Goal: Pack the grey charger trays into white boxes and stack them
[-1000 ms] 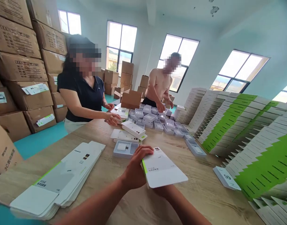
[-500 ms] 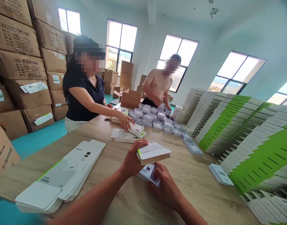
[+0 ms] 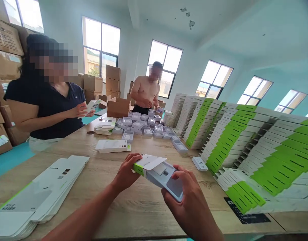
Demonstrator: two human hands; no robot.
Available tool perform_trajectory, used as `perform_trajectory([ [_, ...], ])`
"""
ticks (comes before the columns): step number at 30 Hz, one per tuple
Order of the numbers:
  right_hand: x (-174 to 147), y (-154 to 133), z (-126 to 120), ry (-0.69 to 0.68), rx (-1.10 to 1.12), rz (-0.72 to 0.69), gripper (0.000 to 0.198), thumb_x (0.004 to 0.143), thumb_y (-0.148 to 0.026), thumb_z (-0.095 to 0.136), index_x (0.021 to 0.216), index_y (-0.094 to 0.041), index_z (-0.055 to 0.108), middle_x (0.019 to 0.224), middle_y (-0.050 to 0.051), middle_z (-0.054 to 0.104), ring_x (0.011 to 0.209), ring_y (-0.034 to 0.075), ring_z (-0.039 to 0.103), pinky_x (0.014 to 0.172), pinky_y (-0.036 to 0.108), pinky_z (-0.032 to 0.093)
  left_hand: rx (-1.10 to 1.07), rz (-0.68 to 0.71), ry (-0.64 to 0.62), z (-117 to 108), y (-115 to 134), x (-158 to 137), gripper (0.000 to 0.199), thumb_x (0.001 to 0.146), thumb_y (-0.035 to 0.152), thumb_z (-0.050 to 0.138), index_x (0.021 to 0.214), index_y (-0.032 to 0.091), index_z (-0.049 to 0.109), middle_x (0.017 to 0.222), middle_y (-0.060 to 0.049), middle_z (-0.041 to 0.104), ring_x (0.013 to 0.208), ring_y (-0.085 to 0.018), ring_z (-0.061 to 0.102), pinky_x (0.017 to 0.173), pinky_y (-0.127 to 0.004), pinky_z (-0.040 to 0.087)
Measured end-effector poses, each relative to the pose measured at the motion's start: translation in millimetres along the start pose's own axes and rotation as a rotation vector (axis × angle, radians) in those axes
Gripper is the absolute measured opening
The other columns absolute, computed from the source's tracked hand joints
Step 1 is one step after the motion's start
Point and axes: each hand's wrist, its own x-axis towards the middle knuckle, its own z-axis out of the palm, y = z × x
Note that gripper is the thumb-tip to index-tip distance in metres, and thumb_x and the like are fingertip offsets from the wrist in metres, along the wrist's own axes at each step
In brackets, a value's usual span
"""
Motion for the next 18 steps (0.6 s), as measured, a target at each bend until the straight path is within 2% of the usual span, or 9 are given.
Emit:
perform_trajectory([
  [4,-1.1,-14.6,23.5,0.093,-0.027,0.068,0.024,0.08,-0.026,0.069,0.099,-0.024,0.054,0.125,0.014,0.064,0.115,0.034,0.06,0.095,0.052,0.053,0.033,-0.006,0.018,-2.9,-1.9,-4.1,0.043,0.072,0.006,0.069,0.112,0.023,0.065,0.117,-0.011,0.067,0.112,-0.025,0.062,0.099,-0.042,0.051],
  [8,7.3,-27.8,38.4,0.064,0.019,0.096,0.035,0.078,-0.029,0.074,0.106,-0.021,0.055,0.128,0.017,0.062,0.119,0.037,0.058,0.102,0.057,0.049,0.009,-0.034,-0.006,-4.9,3.9,-2.9,0.035,0.073,0.012,0.071,0.106,0.023,0.068,0.117,-0.011,0.069,0.114,-0.027,0.061,0.101,-0.045,0.05],
  [10,10.4,-27.3,40.9,0.078,0.11,0.06,0.055,0.075,-0.039,0.08,0.12,-0.021,0.054,0.144,0.019,0.052,0.132,0.039,0.05,0.107,0.059,0.045,-0.03,-0.061,-0.051,-4.0,14.2,-2.4,0.032,0.073,0.014,0.073,0.104,0.022,0.069,0.117,-0.011,0.07,0.113,-0.028,0.063,0.1,-0.045,0.051],
  [13,3.9,-15.5,38.1,0.149,0.337,-0.017,0.087,0.074,-0.049,0.083,0.144,-0.026,0.038,0.163,0.016,0.029,0.149,0.037,0.032,0.116,0.057,0.038,-0.1,-0.125,-0.149,-3.3,40.0,-9.7,0.028,0.08,0.021,0.071,0.108,0.019,0.068,0.109,-0.011,0.074,0.103,-0.028,0.07,0.09,-0.043,0.058],
  [14,-1.6,-9.7,36.4,0.148,0.418,-0.019,0.088,0.078,-0.048,0.08,0.149,-0.029,0.032,0.163,0.014,0.03,0.148,0.034,0.035,0.116,0.055,0.039,-0.165,-0.174,-0.22,-3.5,50.5,-15.5,0.029,0.084,0.024,0.068,0.112,0.018,0.068,0.106,-0.01,0.076,0.1,-0.028,0.072,0.086,-0.042,0.06],
  [16,-15.9,2.3,34.2,0.073,0.57,0.026,0.079,0.089,-0.04,0.071,0.153,-0.034,0.026,0.155,0.012,0.045,0.137,0.029,0.051,0.11,0.051,0.046,-0.372,-0.322,-0.394,-3.8,72.0,-32.7,0.036,0.088,0.03,0.068,0.122,0.017,0.065,0.107,-0.01,0.077,0.1,-0.029,0.074,0.084,-0.041,0.061],
  [17,-24.2,7.8,34.4,0.021,0.636,0.054,0.075,0.093,-0.037,0.067,0.154,-0.035,0.025,0.147,0.011,0.054,0.127,0.026,0.06,0.105,0.048,0.051,-0.48,-0.404,-0.448,-3.7,82.0,-43.2,0.043,0.086,0.032,0.072,0.126,0.018,0.063,0.112,-0.011,0.076,0.104,-0.03,0.073,0.087,-0.042,0.061],
  [18,-32.8,12.9,35.8,-0.014,0.694,0.077,0.072,0.095,-0.034,0.065,0.154,-0.036,0.025,0.139,0.01,0.061,0.118,0.024,0.065,0.101,0.045,0.054,-0.566,-0.477,-0.449,-3.3,91.0,-54.4,0.051,0.083,0.033,0.077,0.13,0.02,0.059,0.118,-0.011,0.074,0.11,-0.031,0.071,0.09,-0.042,0.06],
])
